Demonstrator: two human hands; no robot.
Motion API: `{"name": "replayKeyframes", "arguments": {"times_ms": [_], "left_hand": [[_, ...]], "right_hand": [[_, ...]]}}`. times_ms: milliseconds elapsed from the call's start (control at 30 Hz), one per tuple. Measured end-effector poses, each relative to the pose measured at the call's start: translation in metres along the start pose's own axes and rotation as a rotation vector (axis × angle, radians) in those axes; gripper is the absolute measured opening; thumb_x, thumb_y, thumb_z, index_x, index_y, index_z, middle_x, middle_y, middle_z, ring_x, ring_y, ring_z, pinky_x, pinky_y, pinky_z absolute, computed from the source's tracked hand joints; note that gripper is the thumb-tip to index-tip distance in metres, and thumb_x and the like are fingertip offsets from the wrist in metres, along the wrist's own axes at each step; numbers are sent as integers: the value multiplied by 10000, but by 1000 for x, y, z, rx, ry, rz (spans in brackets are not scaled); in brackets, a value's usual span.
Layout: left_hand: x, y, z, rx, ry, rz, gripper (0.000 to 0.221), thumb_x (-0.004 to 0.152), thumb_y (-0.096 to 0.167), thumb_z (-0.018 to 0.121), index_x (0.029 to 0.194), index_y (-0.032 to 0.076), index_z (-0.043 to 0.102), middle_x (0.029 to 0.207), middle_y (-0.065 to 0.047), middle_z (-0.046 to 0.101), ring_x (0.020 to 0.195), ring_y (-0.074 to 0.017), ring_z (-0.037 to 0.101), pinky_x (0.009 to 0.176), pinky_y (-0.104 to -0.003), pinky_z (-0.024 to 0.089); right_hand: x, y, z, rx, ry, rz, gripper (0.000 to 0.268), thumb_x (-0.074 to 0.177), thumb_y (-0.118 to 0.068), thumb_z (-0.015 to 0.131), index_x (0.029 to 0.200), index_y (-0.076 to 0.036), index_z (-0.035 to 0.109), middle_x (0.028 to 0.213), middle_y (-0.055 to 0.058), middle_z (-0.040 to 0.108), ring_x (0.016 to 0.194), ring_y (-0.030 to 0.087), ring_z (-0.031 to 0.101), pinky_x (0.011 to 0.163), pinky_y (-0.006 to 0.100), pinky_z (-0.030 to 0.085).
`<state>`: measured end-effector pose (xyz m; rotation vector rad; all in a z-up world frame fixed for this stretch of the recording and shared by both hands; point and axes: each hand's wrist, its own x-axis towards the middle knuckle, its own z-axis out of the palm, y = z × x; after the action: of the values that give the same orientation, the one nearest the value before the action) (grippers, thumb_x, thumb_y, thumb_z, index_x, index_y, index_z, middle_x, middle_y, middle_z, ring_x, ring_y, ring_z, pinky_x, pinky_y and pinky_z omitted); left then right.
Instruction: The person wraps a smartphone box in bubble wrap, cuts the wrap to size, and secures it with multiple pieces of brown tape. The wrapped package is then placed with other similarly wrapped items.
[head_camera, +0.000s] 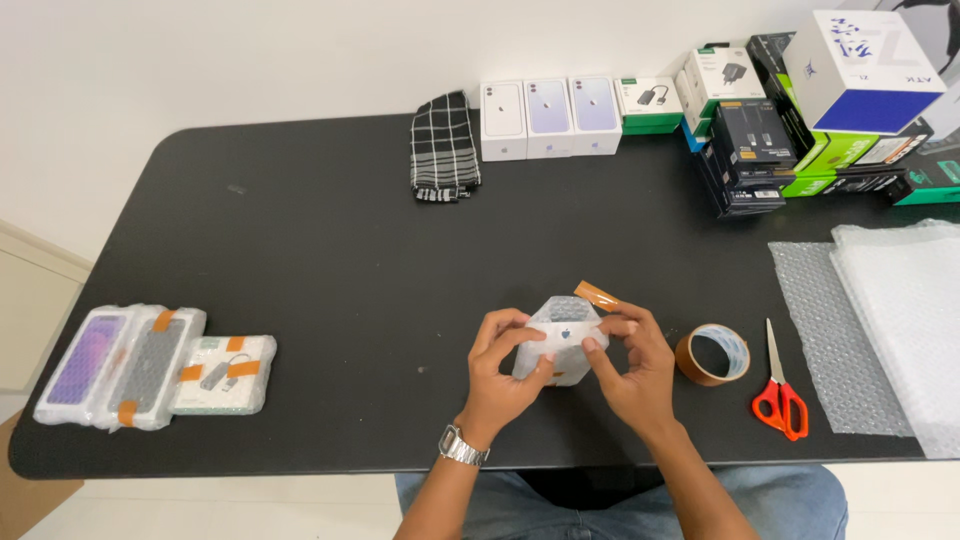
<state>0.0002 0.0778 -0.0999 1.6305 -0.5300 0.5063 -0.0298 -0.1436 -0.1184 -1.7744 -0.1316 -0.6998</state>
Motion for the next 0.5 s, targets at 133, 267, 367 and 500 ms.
{"name": "replayKeyframes", "arguments": {"times_ms": [133, 267, 367, 500], "left_hand": [[4, 5, 5, -6, 77, -52, 158, 894, 131, 975, 1003, 140, 860, 1178, -106, 757, 1060, -316, 817, 943, -497, 675], [12, 16, 4, -1, 114, -125, 181, 872, 121, 1003, 875, 104, 822, 1119, -105, 788, 1014, -309, 825, 935, -484, 660], [19, 25, -1, -57, 67, -228, 194, 874, 109, 1002, 853, 62, 815, 1070, -138, 811, 984, -310, 823, 921, -498, 644], [31, 35, -9, -49, 5, -288, 190, 852, 121, 1010, 849, 59, 830, 1028, -121, 808, 958, -284, 811, 908, -482, 635]], "right_hand": [[1, -5, 2, -15, 8, 25, 202, 976, -114, 936, 1050, 30, 815, 1264, 273, 740, 1154, 410, 833, 980, 535, 683], [2, -14, 2, 15, -18, 24, 152, 1009, -92, 897, 1062, 35, 832, 1243, 291, 755, 1148, 425, 837, 1011, 559, 670], [1, -9, -2, 43, -34, 46, 110, 1012, -46, 869, 1043, 46, 818, 1264, 284, 753, 1154, 394, 831, 1026, 540, 665], [7, -7, -6, 53, -38, 92, 119, 971, -33, 909, 1016, 50, 836, 1258, 294, 773, 1125, 375, 827, 1022, 552, 663]]}}
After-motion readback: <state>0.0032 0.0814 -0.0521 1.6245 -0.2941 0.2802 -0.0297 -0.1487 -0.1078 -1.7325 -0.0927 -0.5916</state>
